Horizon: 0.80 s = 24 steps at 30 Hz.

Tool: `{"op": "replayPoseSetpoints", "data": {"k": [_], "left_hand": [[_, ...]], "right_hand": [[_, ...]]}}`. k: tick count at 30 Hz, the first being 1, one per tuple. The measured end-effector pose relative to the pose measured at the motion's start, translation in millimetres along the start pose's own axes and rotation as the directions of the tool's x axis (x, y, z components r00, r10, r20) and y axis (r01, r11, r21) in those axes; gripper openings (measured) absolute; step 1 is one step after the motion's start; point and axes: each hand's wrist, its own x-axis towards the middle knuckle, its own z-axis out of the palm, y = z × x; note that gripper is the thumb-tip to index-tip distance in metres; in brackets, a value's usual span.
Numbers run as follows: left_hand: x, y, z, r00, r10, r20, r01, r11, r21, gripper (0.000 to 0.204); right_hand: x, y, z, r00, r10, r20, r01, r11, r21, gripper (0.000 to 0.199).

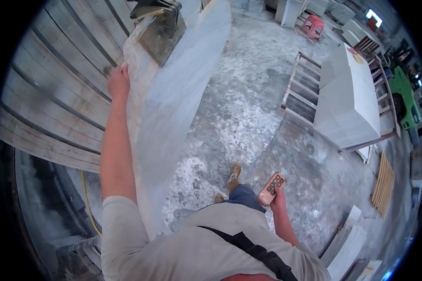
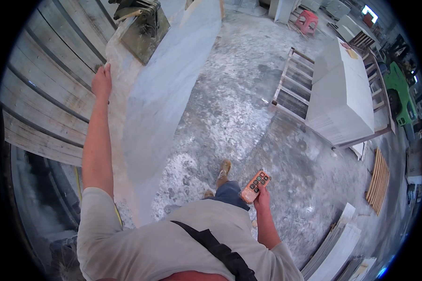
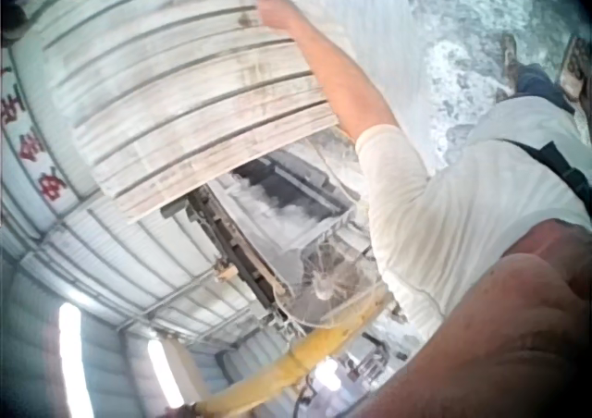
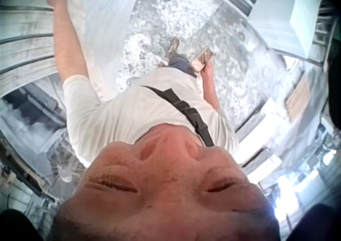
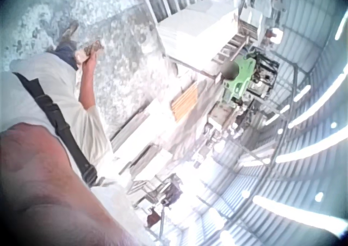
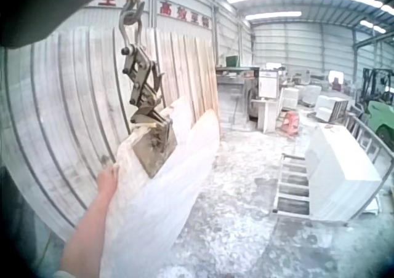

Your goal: The person uses a handheld remote control to operate an overhead crane, lifting a large stone slab from a vertical position and placing it onto a wooden pallet. The person guides the slab with their hands during the lift and placement, then adjusts the camera headstrap.

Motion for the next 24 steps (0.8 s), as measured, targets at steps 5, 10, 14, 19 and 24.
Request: {"op": "replayPoseSetpoints", "data": {"k": [5,10,14,19,24], "left_hand": [[30.8,25.4,34.7,0.999,-0.046,0.025,0.045,0.999,0.028,0.043],[56.6,39.4,60.5,0.998,-0.029,0.049,0.029,1.000,0.010,0.047],[73.2,54.3,79.7,0.999,0.024,0.031,-0.021,0.997,-0.076,0.049],[92.6,74.9,100.4,0.998,0.015,0.056,-0.010,0.995,-0.099,0.049],[113.9,90.5,119.6,0.998,0.029,0.051,-0.024,0.995,-0.100,0.049]], "right_hand": [[92.0,-23.2,46.6,0.999,0.040,0.015,-0.040,0.999,0.023,0.024],[174.5,-50.9,90.8,0.993,0.098,0.067,-0.099,0.995,0.020,0.024],[222.8,-82.3,127.7,0.989,0.111,0.100,-0.104,0.992,-0.067,0.025],[264.9,-105.2,147.5,0.978,0.160,0.132,-0.150,0.985,-0.085,0.024],[301.5,-105.0,160.8,0.977,0.199,0.072,-0.191,0.976,-0.103,0.025]]}}
